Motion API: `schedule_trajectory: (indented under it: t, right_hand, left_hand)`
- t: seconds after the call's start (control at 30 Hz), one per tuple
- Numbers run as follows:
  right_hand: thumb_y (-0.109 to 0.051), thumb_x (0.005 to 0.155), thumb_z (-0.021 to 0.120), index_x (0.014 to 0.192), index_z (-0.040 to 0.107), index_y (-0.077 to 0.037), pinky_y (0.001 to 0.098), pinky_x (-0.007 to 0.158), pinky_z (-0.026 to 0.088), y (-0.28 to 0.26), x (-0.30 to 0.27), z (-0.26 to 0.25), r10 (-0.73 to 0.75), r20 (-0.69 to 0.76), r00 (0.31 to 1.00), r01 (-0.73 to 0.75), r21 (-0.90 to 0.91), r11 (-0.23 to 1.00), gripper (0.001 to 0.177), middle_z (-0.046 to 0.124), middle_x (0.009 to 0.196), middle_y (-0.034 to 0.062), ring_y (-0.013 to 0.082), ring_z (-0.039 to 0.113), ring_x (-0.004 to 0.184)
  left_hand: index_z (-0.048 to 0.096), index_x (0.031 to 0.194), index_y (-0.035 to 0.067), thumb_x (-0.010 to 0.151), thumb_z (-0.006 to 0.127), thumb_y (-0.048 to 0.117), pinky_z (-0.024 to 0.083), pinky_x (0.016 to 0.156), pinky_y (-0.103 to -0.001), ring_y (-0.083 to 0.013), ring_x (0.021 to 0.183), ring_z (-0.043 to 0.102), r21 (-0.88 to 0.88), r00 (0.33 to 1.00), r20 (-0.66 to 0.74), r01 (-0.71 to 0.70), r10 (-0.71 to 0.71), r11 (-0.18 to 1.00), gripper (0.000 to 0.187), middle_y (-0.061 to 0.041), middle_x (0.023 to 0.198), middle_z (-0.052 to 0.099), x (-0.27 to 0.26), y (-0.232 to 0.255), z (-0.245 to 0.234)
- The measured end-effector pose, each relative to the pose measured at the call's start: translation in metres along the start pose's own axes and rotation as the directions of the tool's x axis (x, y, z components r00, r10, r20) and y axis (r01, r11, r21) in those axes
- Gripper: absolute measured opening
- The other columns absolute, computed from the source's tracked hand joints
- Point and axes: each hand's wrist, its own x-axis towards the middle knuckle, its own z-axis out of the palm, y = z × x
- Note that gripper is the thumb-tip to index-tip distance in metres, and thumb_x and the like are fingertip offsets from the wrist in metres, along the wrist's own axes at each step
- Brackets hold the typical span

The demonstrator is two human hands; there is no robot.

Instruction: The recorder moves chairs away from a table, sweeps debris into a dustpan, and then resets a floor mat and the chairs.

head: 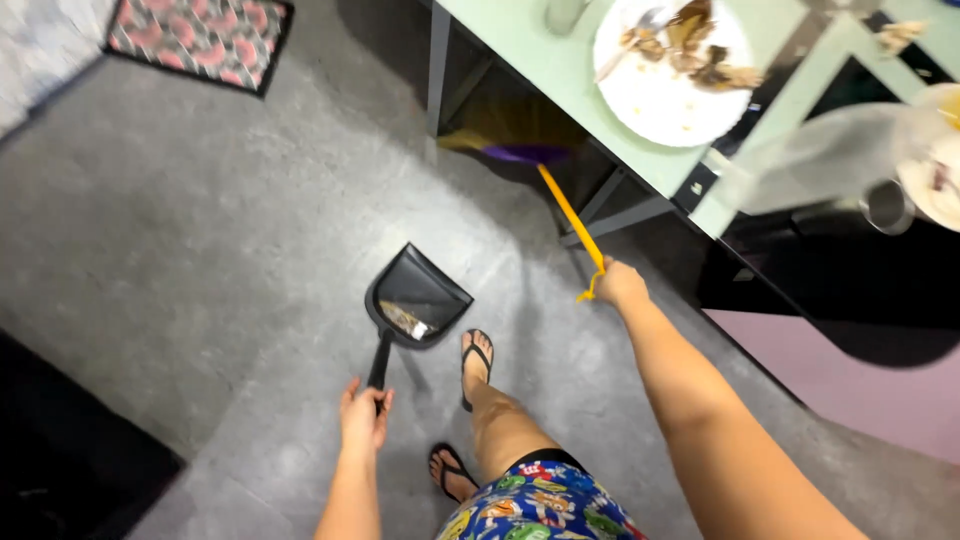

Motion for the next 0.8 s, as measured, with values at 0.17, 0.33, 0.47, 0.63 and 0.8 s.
schedule_trajectory:
  t: [0.17, 0.33, 0.47, 0.63, 0.8]
  right_hand:
    - [-0.025, 0.090, 0.071, 0.101, 0.072, -0.001, 0.0418, 0.049, 0.047, -0.004, 0.090, 0.083, 0.217, 0.363, 0.906, -0.332, 0.292, 0.897, 0.027, 0.064, 0.069, 0.0124, 0.0250, 0.062, 0.054]
    - [-0.019, 0.094, 0.066, 0.101, 0.068, 0.003, 0.0377, 0.033, 0.038, -0.011, 0.007, 0.091, 0.068, 0.455, 0.888, -0.309, 0.481, 0.821, 0.023, 0.056, 0.054, 0.0078, 0.0184, 0.051, 0.036]
    - [-0.015, 0.090, 0.067, 0.147, 0.051, -0.009, 0.0330, 0.035, 0.035, 0.007, -0.069, 0.000, 0.096, 0.631, 0.770, -0.411, 0.375, 0.831, 0.060, 0.052, 0.054, 0.0050, 0.0145, 0.045, 0.037]
    - [-0.018, 0.087, 0.070, 0.146, 0.058, -0.014, 0.0311, 0.036, 0.033, 0.048, -0.116, -0.094, 0.118, 0.590, 0.799, -0.416, 0.400, 0.816, 0.060, 0.051, 0.056, 0.0044, 0.0133, 0.041, 0.038]
    - [-0.017, 0.088, 0.067, 0.137, 0.064, -0.010, 0.0324, 0.051, 0.046, 0.025, -0.065, -0.087, -0.038, 0.153, 0.987, -0.013, 0.320, 0.947, 0.049, 0.065, 0.066, 0.0103, 0.0160, 0.057, 0.049]
  left_hand:
    - [0.031, 0.154, 0.008, 0.079, 0.051, -0.014, 0.056, 0.064, -0.032, -0.0283, 0.079, 0.065, 0.144, 1.000, -0.003, -0.016, 0.017, 0.989, 0.080, -0.025, 0.108, 0.056, 0.052, -0.006, 0.060]
    - [0.034, 0.150, 0.006, 0.078, 0.053, -0.008, 0.043, 0.050, -0.032, -0.0219, 0.061, 0.054, 0.333, 0.998, 0.013, -0.058, 0.057, 0.941, 0.075, -0.013, 0.078, 0.057, 0.068, -0.017, 0.103]
    - [0.039, 0.149, 0.006, 0.078, 0.054, -0.003, 0.037, 0.047, -0.031, -0.0153, 0.057, 0.050, 0.432, 0.992, -0.012, -0.108, 0.125, 0.895, 0.073, -0.008, 0.075, 0.057, 0.055, -0.006, 0.127]
    - [0.037, 0.150, 0.011, 0.080, 0.052, -0.002, 0.033, 0.045, -0.035, -0.0168, 0.053, 0.046, 0.448, 0.998, -0.022, -0.048, 0.065, 0.893, 0.073, -0.009, 0.072, 0.054, 0.057, 0.007, 0.124]
    - [0.043, 0.152, 0.010, 0.080, 0.052, -0.005, 0.046, 0.053, -0.032, -0.0164, 0.060, 0.058, 0.659, 0.990, 0.091, -0.139, 0.105, 0.739, 0.075, -0.013, 0.082, 0.066, 0.045, 0.008, 0.126]
